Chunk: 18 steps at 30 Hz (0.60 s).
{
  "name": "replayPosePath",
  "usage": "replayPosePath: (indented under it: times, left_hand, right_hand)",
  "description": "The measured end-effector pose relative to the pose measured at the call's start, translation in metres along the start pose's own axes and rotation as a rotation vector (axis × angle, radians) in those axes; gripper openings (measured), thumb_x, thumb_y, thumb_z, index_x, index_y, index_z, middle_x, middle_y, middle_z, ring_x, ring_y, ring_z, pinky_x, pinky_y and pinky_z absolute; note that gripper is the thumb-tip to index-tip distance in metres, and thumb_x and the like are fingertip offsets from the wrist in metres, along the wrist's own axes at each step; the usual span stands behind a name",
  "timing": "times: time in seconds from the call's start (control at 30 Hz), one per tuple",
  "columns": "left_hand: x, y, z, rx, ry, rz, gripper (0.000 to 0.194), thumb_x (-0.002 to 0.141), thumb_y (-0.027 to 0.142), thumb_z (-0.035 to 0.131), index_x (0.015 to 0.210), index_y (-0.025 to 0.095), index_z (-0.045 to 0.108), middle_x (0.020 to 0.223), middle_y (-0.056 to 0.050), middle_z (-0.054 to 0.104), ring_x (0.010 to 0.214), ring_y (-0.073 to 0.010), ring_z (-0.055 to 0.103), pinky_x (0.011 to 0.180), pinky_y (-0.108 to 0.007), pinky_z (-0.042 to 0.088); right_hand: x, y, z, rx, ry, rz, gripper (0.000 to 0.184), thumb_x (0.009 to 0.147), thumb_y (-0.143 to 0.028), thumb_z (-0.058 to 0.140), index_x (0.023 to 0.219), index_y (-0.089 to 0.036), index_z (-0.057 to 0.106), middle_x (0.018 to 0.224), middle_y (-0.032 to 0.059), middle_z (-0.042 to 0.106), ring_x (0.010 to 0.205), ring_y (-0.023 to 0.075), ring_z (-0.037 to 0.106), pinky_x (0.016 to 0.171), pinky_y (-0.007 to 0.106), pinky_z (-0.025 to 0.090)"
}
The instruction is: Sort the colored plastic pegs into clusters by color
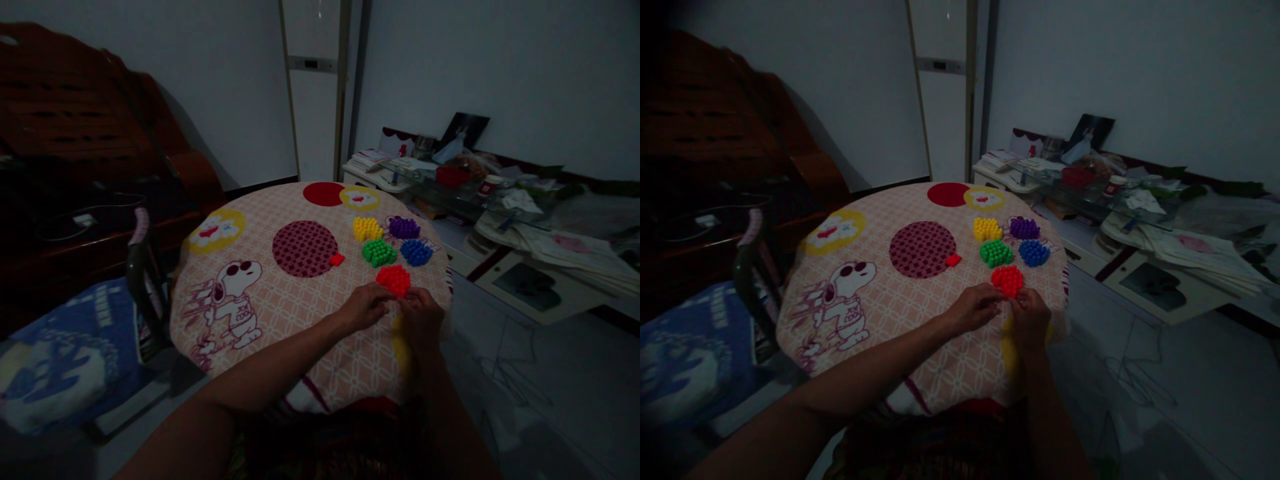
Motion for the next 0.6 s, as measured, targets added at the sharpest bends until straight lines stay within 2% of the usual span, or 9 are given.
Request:
replayPosePath:
  times: [0.27,0.6]
  left_hand:
    - [0.0012,-0.0011,-0.0002,0.001,0.001,0.018,0.031,0.082,0.02,0.067,0.112,0.02,0.076,0.119,-0.01,0.072,0.107,-0.0235,0.067,0.094,-0.036,0.053]
    - [-0.0017,-0.0023,-0.0047,-0.032,0.05,-0.049,0.023,0.08,0.019,0.067,0.101,0.017,0.076,0.105,-0.009,0.072,0.094,-0.02,0.067,0.084,-0.031,0.053]
  right_hand:
    - [0.0001,0.0012,-0.0008,-0.009,-0.036,-0.007,0.029,0.069,-0.046,0.066,0.082,-0.02,0.066,0.077,0.0066,0.072,0.064,0.0218,0.066,0.064,0.032,0.05]
    - [0.0014,0.0021,0.0032,-0.032,-0.052,-0.062,0.028,0.07,-0.047,0.065,0.078,-0.021,0.067,0.072,0.0056,0.071,0.063,0.022,0.065,0.064,0.033,0.049]
Point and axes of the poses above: each hand's wrist, its own x-axis towards the middle knuckle, its own z-axis out of the palm, y = z × x, the point moved 7 cm from there along x, towards the middle knuckle
